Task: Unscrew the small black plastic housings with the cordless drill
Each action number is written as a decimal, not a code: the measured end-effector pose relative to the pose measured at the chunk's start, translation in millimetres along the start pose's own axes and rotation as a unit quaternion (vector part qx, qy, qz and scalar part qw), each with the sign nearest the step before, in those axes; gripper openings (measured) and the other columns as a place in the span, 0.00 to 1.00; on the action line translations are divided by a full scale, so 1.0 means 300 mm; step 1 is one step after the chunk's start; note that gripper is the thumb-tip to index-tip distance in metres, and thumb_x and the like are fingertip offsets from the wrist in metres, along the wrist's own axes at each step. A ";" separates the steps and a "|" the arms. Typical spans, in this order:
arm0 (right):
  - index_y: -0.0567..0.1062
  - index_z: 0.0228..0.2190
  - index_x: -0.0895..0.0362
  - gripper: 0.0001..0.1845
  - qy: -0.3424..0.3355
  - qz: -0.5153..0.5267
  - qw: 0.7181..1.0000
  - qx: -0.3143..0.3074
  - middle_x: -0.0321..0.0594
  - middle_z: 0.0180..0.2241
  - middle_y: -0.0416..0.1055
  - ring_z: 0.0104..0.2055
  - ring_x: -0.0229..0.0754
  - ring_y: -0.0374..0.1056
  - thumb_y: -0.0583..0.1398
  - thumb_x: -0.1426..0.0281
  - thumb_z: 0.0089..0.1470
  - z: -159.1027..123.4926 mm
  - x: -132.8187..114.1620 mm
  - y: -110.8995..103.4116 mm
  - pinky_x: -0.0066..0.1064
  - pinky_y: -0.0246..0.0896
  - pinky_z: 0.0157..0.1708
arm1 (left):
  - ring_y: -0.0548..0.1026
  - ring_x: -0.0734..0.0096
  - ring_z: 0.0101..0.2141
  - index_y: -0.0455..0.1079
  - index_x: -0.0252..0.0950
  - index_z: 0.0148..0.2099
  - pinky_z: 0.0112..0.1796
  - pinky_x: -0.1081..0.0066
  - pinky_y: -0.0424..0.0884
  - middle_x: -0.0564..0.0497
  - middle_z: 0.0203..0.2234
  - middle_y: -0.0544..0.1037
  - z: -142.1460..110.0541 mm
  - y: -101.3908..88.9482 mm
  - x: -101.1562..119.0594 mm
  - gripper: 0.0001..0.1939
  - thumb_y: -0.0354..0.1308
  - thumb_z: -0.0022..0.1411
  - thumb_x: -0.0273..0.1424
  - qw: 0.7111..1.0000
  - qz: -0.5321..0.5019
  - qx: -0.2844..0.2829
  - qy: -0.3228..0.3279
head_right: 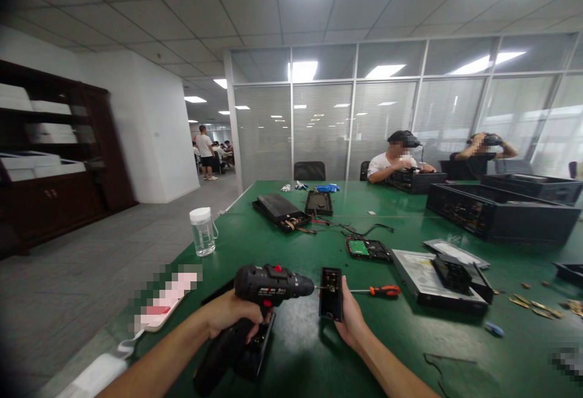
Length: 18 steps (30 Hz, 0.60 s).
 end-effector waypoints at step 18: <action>0.72 0.34 0.57 0.22 -0.009 0.006 1.000 -0.013 0.40 0.27 0.73 0.31 0.45 0.69 0.57 0.53 0.44 0.003 -0.005 0.003 0.34 0.64 0.28 | 0.64 0.75 0.15 0.67 0.30 0.27 0.18 0.73 0.61 0.54 0.13 0.65 -0.006 0.009 0.005 0.09 0.52 0.38 0.26 1.000 0.006 0.013 0.004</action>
Point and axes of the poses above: each hand's wrist, its own z-axis towards the middle knuckle, its own y-axis out of the palm, x = y × z, the point moved 8 cm from there along z, towards the middle knuckle
